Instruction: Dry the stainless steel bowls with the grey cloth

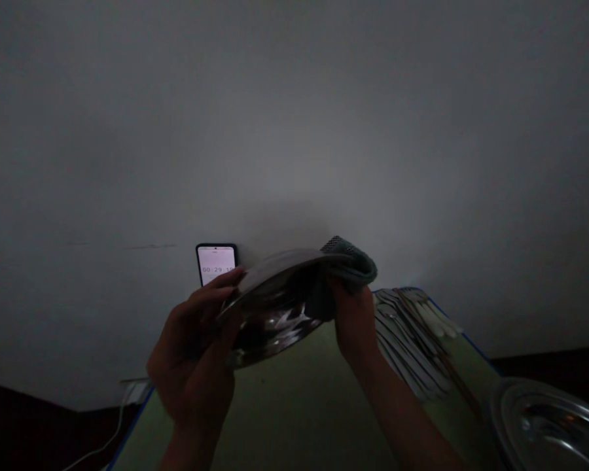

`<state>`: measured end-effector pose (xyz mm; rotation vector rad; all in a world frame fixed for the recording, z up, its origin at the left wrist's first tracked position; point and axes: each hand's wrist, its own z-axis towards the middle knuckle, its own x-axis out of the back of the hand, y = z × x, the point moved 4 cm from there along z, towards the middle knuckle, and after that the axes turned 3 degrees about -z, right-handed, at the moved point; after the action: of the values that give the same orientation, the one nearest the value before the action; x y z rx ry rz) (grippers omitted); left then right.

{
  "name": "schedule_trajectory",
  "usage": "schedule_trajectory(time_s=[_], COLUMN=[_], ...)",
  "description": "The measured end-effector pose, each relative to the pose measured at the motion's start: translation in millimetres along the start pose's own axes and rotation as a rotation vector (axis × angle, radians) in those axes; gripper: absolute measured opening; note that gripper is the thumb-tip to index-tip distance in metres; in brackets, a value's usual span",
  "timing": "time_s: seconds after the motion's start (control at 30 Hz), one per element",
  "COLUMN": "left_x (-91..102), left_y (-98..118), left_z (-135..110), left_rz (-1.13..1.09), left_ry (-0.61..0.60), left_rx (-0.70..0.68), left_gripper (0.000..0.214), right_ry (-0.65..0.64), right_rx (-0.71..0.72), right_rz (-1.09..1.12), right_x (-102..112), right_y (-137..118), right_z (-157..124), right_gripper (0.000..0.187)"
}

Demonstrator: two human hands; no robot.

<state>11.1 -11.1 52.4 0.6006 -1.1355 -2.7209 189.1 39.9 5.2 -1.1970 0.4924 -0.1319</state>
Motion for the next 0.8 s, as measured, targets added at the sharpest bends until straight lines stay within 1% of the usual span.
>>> schedule_trajectory(time_s=[0.1, 0.13, 0.17, 0.2, 0.27, 0.33, 0.4, 0.47, 0.5, 0.57, 0.6, 0.63, 0.67, 0.73, 0.8], left_x=[4.1, 5.7, 7.0, 7.9, 11.1, 14.7, 14.9, 11.1, 8.8, 4.3, 2.5, 1.3, 1.0, 3.2, 8.5], left_y=[-16, -20, -22, -23, -20, -17, -15, -14, -12, -8, -7, -6, -6, -11, -20], left_z=[-3, -2, 0, 3, 11, 20, 27, 29, 28, 25, 23, 20, 18, 14, 11], left_rz=[0.014, 0.051, 0.102, 0.153, 0.231, 0.286, 0.371, 0.496, 0.549, 0.624, 0.648, 0.672, 0.703, 0.797, 0.908], left_ry=[0.157, 0.177, 0.163, 0.121, 0.022, -0.090, -0.253, -0.436, -0.495, -0.556, -0.571, -0.587, -0.610, -0.679, -0.760], left_rx=[0.159, 0.193, 0.204, 0.196, 0.162, 0.140, 0.124, 0.079, 0.045, -0.042, -0.082, -0.113, -0.130, -0.119, -0.073], left_gripper=[0.019, 0.020, 0.022, 0.025, 0.028, 0.031, 0.032, 0.032, 0.032, 0.032, 0.032, 0.034, 0.036, 0.045, 0.054], right_ry=[-0.059, -0.089, -0.114, -0.127, -0.121, -0.088, -0.057, 0.001, 0.038, 0.094, 0.095, 0.072, 0.022, -0.134, -0.306], right_rx=[-0.265, -0.317, -0.340, -0.334, -0.257, -0.125, 0.027, 0.160, 0.211, 0.283, 0.316, 0.358, 0.412, 0.567, 0.716], right_rz=[0.191, 0.214, 0.210, 0.186, 0.107, 0.029, -0.056, -0.170, -0.240, -0.372, -0.417, -0.442, -0.450, -0.427, -0.412], right_x=[-15, -19, -21, -20, -12, 0, 12, 23, 27, 31, 31, 29, 26, 17, 9], right_y=[20, 24, 27, 28, 24, 14, 1, -14, -20, -31, -35, -39, -42, -48, -50], right_z=[-9, -11, -12, -11, -5, 4, 13, 18, 19, 16, 13, 10, 6, -3, -12], right_gripper=[0.040, 0.041, 0.040, 0.039, 0.037, 0.036, 0.034, 0.031, 0.027, 0.018, 0.016, 0.016, 0.021, 0.031, 0.034])
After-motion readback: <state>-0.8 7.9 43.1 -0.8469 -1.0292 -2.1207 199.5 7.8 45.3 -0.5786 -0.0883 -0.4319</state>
